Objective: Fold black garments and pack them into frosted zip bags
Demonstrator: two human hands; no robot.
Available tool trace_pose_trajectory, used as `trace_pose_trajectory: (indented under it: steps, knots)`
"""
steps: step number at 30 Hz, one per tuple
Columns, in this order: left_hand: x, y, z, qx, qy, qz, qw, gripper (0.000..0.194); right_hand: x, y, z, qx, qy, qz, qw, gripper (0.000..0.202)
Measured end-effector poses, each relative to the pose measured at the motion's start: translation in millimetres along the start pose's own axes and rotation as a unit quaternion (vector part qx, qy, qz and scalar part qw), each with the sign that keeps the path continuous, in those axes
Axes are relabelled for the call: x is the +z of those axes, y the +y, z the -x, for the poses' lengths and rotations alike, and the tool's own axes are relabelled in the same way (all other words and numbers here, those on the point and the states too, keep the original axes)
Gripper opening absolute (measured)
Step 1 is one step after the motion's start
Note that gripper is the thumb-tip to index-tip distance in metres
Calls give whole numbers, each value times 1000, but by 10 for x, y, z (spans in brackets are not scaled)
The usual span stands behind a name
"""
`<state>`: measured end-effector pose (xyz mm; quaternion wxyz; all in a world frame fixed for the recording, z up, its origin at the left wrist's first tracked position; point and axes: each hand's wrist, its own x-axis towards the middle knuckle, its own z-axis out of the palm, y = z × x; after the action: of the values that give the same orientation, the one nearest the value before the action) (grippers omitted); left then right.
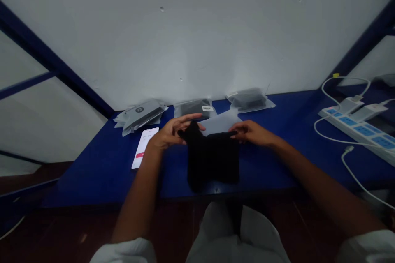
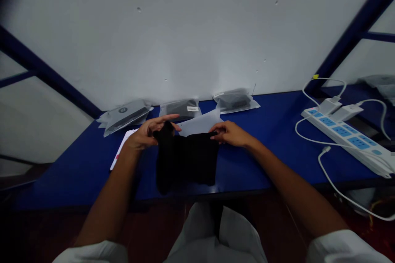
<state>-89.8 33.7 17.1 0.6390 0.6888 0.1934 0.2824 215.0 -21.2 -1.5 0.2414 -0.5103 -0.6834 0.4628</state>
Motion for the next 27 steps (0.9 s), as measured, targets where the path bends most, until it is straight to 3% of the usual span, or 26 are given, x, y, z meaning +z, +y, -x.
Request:
trace_pose_trajectory:
  steps: [2,5,6,8,10,13,15,18,21,24,27]
  knots:
    - [-66,104,61,-25,-6,-62,998,72,-50,32,6,-6,7,37,999,21]
    - [-107,234,120,-107,-14,-190,976,27,-101,63,16,-26,46,123,991,19]
    - [-109,264,132,-133,-18,-219,966,21,-99,61,21,-38,72,146,986,20]
    - [-105,297,148,-168,-22,-249,954,20,-54,27,37,-87,143,173,971,22]
    - [-106,289,157,-181,-21,-250,951,20,47,-40,60,-184,193,187,946,29]
    - [-131,223,162,-190,-19,-235,953,20,276,-149,85,-326,157,231,903,60]
    - [-161,169,162,-191,-15,-227,955,20,438,-186,85,-360,132,272,882,75]
    - [-198,113,163,-184,-14,-221,958,19,593,-190,76,-360,128,321,867,61]
    - [-199,107,161,-180,-17,-227,957,15,538,-207,107,-333,126,309,882,55]
    - [-170,135,157,-167,-13,-243,956,12,236,-240,216,-271,93,244,926,49]
    - [-144,161,154,-164,-14,-248,955,12,-224,-171,368,-165,107,162,967,34]
